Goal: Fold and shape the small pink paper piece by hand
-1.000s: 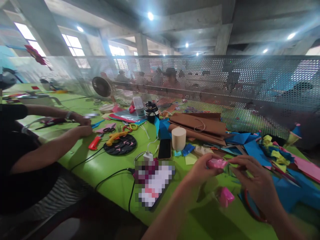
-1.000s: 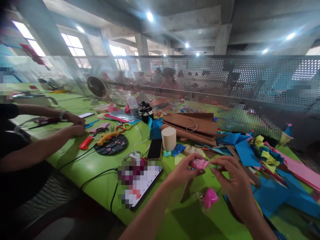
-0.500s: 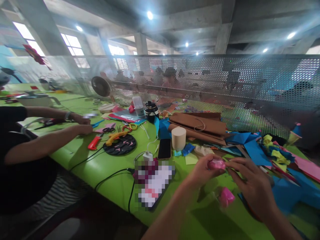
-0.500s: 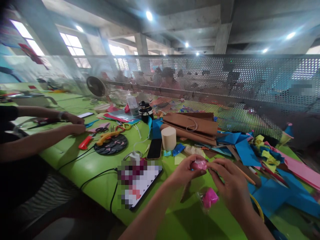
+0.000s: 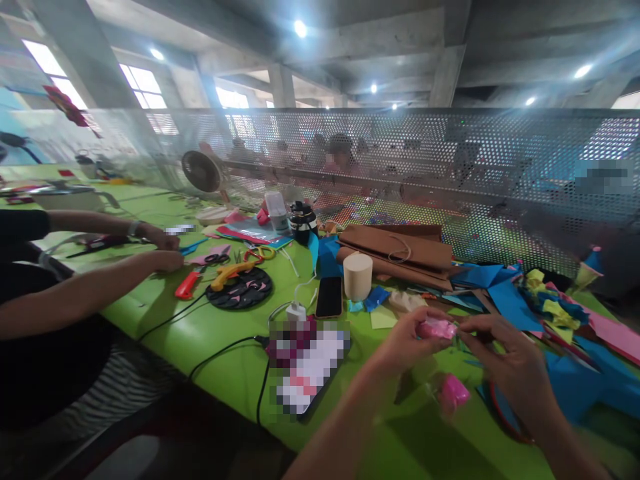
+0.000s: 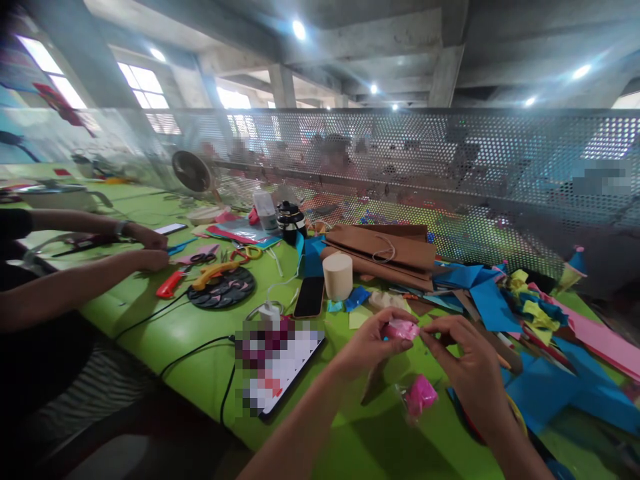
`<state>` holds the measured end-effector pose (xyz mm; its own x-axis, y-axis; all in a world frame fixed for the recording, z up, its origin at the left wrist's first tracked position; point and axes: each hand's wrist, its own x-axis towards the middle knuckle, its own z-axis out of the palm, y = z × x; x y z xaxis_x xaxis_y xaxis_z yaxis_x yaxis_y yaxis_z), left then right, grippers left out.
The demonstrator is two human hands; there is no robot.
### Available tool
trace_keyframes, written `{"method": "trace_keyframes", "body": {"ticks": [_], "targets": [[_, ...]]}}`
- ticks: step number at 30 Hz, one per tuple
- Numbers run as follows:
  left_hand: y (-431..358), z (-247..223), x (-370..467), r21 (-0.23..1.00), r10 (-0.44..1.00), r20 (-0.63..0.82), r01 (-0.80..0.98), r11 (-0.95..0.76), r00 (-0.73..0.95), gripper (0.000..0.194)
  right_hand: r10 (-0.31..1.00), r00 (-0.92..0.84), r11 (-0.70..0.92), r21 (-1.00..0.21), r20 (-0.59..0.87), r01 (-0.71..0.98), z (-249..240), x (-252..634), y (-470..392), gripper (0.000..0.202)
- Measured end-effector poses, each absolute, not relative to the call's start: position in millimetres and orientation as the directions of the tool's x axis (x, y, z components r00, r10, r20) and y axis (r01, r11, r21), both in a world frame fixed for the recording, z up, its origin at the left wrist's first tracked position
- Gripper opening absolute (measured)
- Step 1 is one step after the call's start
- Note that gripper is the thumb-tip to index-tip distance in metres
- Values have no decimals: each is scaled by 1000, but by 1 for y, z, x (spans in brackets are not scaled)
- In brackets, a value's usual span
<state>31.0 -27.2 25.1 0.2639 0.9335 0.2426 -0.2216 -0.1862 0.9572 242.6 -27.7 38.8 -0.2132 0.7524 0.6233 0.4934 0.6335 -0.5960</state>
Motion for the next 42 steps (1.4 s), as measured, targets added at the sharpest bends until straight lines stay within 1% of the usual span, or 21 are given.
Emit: {"method": "trace_keyframes", "body": {"ticks": [5,8,15,19,24,28,31,33,35,37,40,42], "targets": [[-30,27,30,951,905,288,-202,-233,312,62,753,-211,630,-591,623,504,38,240,-32,11],[-32,31,29,957,901,270,-201,-211,339,63,756,-197,624,-595,624,507,40,238,-34,13],[-34,33,34,970,937,236,-129,-208,259,58,734,-180,637,-571,655,518,37,231,-34,15],[-32,30,36,965,941,236,-172,-198,242,55,726,-177,639,-558,664,529,35,231,-35,14],[-32,28,39,966,942,212,-203,-162,259,60,724,-178,635,-542,667,551,37,232,-35,15],[-31,26,42,961,956,178,-251,-117,234,64,718,-201,644,-526,667,556,39,231,-35,16],[-30,25,43,948,948,172,-306,-86,266,63,711,-206,651,-520,672,553,39,231,-36,15],[-29,24,44,948,937,189,-302,-97,292,65,707,-194,650,-516,680,558,39,232,-36,15],[-28,21,43,959,936,201,-254,-127,290,66,703,-182,645,-510,687,569,38,233,-36,12],[-25,16,43,967,945,235,-155,-203,228,57,696,-186,650,-498,694,574,39,234,-36,6],[-21,9,40,926,920,369,34,-376,131,38,671,-245,687,-463,700,559,41,235,-37,12],[-19,6,39,872,879,460,121,-473,122,32,654,-288,711,-439,699,550,43,235,-37,14]]}}
